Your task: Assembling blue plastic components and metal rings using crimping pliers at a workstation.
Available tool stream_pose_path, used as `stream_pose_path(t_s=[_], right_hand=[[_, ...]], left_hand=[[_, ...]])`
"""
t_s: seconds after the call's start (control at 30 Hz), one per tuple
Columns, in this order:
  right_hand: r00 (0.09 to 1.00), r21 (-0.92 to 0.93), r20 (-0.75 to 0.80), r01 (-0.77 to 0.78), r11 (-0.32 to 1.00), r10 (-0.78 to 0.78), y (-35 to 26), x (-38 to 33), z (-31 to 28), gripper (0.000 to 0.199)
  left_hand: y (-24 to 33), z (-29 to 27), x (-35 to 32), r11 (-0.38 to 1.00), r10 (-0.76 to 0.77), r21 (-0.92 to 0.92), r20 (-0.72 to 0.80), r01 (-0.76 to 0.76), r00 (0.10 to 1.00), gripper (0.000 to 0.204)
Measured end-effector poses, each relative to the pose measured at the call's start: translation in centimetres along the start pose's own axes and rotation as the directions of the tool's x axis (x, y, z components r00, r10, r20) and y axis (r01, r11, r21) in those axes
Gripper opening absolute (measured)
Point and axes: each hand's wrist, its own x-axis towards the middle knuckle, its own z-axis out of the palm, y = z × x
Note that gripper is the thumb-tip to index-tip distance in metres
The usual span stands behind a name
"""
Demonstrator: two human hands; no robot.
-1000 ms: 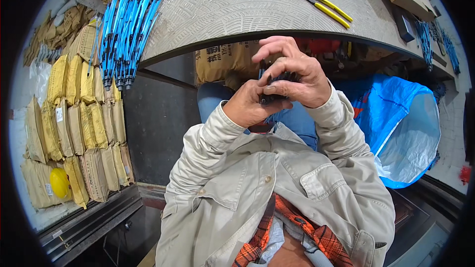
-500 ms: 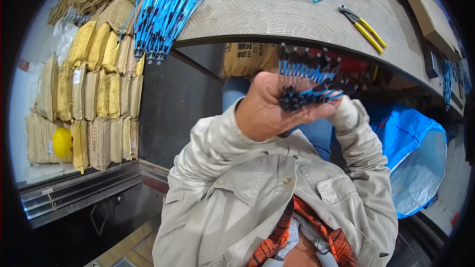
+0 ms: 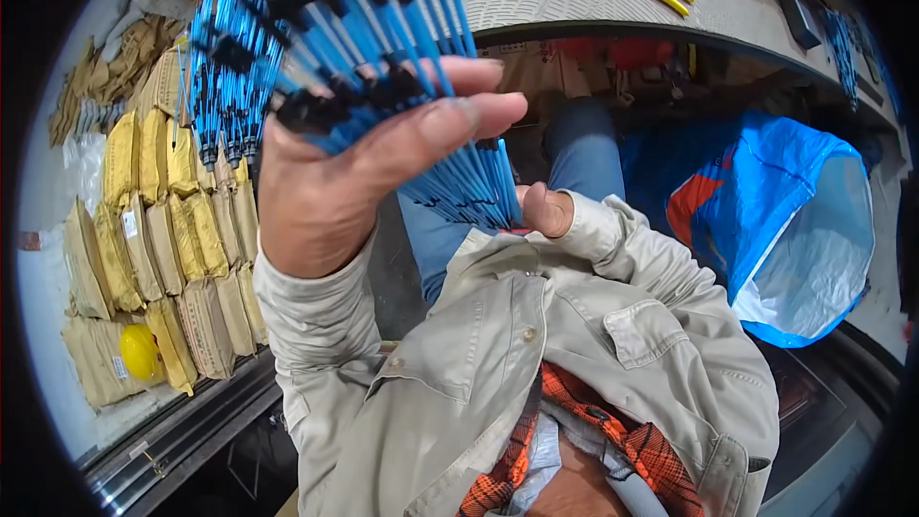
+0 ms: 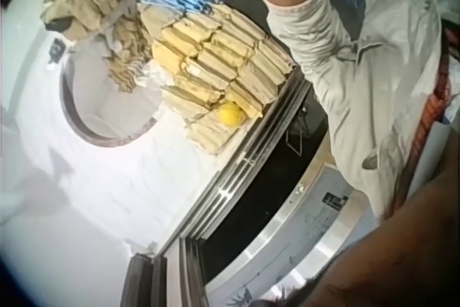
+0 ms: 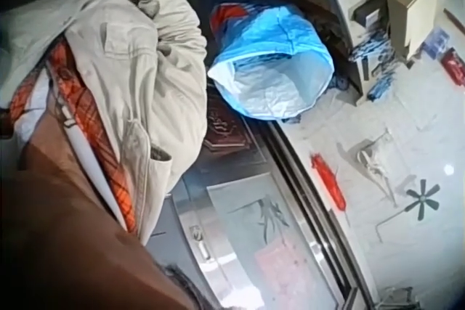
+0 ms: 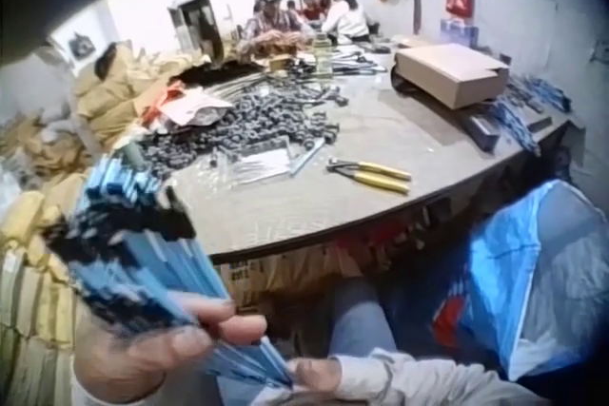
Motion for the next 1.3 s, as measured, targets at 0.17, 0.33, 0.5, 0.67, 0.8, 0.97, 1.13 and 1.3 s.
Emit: stream_pose_path(t_s=[0.17,0.33,0.5,0.67,0.8,0.97,1.13,1.3], right_hand=[[0.998,-0.030,0.041,0.054,0.998,-0.052,-3.3,5.3,-0.5,0.093],[0.994,-0.135,0.051,0.101,0.986,-0.095,-8.7,6.3,-2.5,0.092],[0.969,-0.270,-0.242,-0.020,0.963,-0.048,-12.6,11.3,-5.5,0.089],[0.803,-0.832,-0.465,-0.253,0.493,-0.372,-20.5,15.3,-12.2,0.056],[0.905,-0.962,-0.260,-0.271,0.014,-0.336,-26.8,19.1,-12.1,0.030],[0.939,-0.694,-0.295,-0.339,-0.635,-0.179,-25.5,23.7,-14.8,0.016],[0.949,-0.631,-0.284,-0.291,-0.719,-0.136,-25.3,24.5,-14.9,0.012],[0.946,-0.815,-0.008,-0.194,-0.546,-0.324,-25.8,23.3,-15.5,0.008]], left_hand=[[0.4,-1.0,-1.1,0.990,0.133,0.030,0.170,-0.140,0.976,0.025],[-4.8,-3.1,-1.2,0.940,0.284,0.053,0.421,-0.336,0.861,0.032],[-9.1,-3.4,1.0,0.997,-0.045,-0.059,0.115,0.052,0.992,0.025],[-15.4,-6.0,7.2,0.943,0.319,0.057,0.127,-0.327,0.939,0.020],[-15.6,-5.2,8.3,0.968,0.251,-0.042,0.068,-0.249,0.966,0.022],[-14.1,-4.7,8.7,0.977,0.127,-0.172,-0.012,-0.127,0.992,0.023],[-12.3,-5.6,8.6,0.977,0.094,-0.187,-0.072,-0.106,0.993,0.027],[-11.8,-5.8,9.0,0.970,0.033,-0.236,-0.064,-0.047,0.997,0.025]])
